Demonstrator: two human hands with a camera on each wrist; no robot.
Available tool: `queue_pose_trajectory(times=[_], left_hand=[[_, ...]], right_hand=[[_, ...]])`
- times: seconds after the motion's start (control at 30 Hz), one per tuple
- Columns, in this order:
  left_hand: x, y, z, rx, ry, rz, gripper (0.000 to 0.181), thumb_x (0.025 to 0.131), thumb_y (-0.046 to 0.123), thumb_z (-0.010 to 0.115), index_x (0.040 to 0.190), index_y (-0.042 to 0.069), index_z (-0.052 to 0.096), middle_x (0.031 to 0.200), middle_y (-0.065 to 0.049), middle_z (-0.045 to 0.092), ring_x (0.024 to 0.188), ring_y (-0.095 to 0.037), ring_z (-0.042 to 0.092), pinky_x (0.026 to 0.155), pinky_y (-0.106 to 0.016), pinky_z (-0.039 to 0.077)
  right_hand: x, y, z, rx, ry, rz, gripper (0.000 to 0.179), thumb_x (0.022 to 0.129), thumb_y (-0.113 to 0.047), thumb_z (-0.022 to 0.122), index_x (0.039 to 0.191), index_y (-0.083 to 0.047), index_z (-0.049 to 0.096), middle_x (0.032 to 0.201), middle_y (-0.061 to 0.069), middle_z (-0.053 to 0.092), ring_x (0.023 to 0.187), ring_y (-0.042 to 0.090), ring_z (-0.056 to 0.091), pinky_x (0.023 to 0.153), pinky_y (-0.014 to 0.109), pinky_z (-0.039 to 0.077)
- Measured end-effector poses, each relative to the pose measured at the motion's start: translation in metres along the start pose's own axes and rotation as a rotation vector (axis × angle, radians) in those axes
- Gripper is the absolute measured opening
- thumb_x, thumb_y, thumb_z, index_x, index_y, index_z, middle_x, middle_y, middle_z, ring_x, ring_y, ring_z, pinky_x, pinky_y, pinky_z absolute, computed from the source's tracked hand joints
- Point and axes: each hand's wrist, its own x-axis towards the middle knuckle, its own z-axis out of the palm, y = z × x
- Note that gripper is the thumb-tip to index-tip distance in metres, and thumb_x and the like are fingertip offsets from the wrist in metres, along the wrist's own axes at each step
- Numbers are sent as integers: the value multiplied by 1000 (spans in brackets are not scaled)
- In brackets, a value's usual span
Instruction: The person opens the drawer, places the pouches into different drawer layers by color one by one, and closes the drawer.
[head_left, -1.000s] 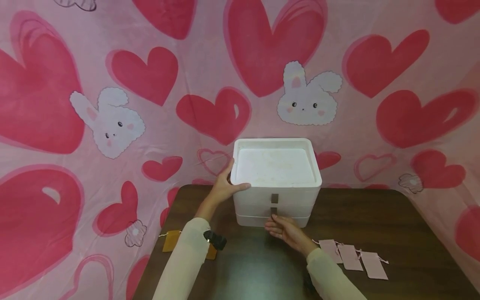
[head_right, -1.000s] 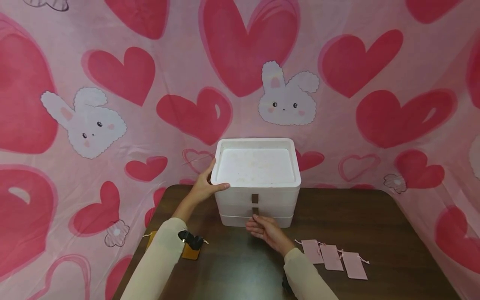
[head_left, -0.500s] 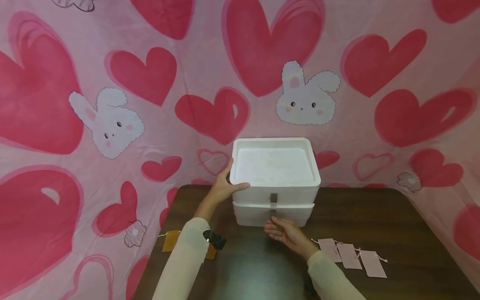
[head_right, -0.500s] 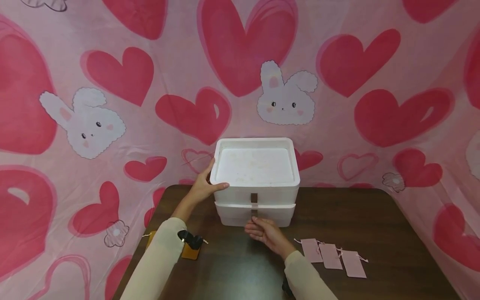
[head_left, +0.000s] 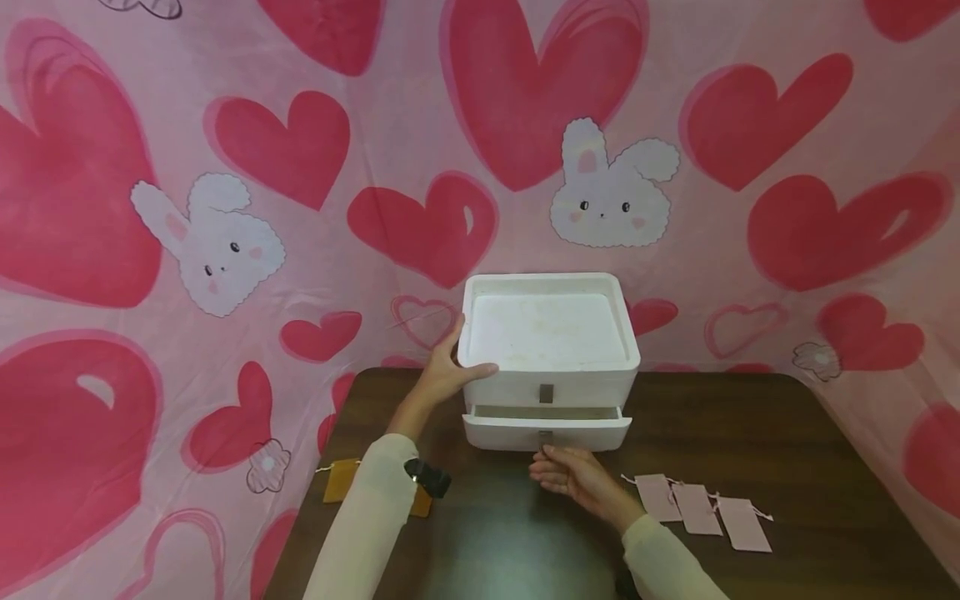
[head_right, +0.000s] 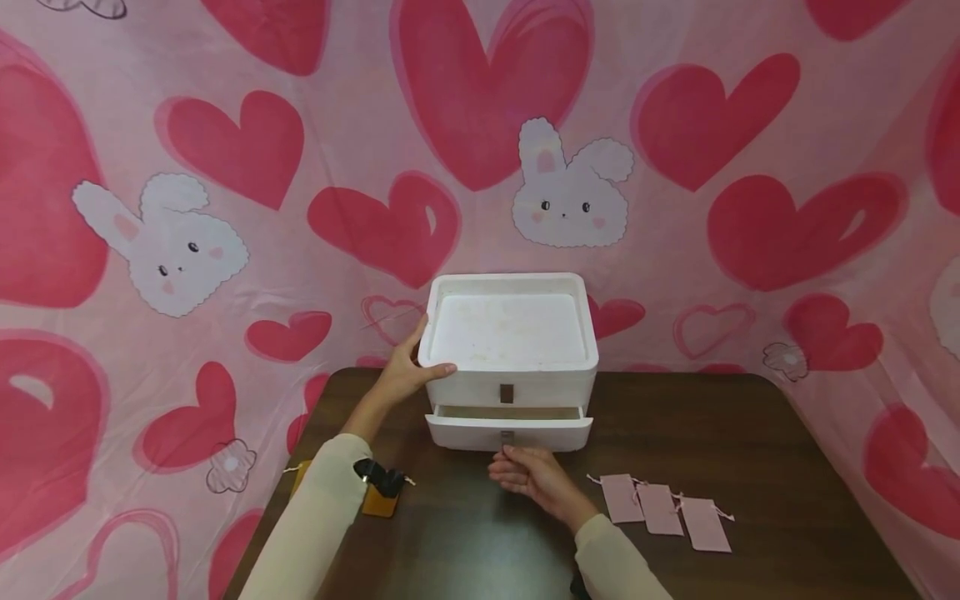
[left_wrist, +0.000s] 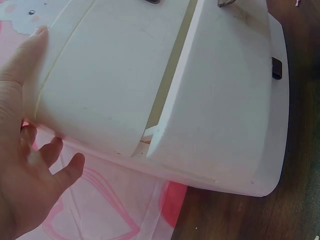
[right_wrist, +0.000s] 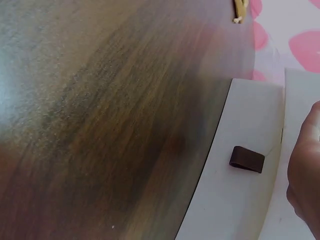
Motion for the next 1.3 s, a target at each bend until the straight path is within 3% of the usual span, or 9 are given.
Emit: queue_pose_trajectory(times=[0.9,1.3], left_hand=[[1,-1,0,-4,-16,-10,113,79,25,88,165,24,15,167,-6,32,139,-31,47,118,-51,42],[2,-2,1,2,-10,-4,113,79,28,88,165,24,15,163,-7,38,136,-31,50,116,-51,44]], right_hand=[[-34,18,15,26,-124,-19,27,109,-22,44,104,-16,70,93,-9,80,92,6,76,85,22,61],[-48,26,22,48,-176,27,27,108,-21,45,103,-18,71,94,-10,80,92,4,75,85,21,60]])
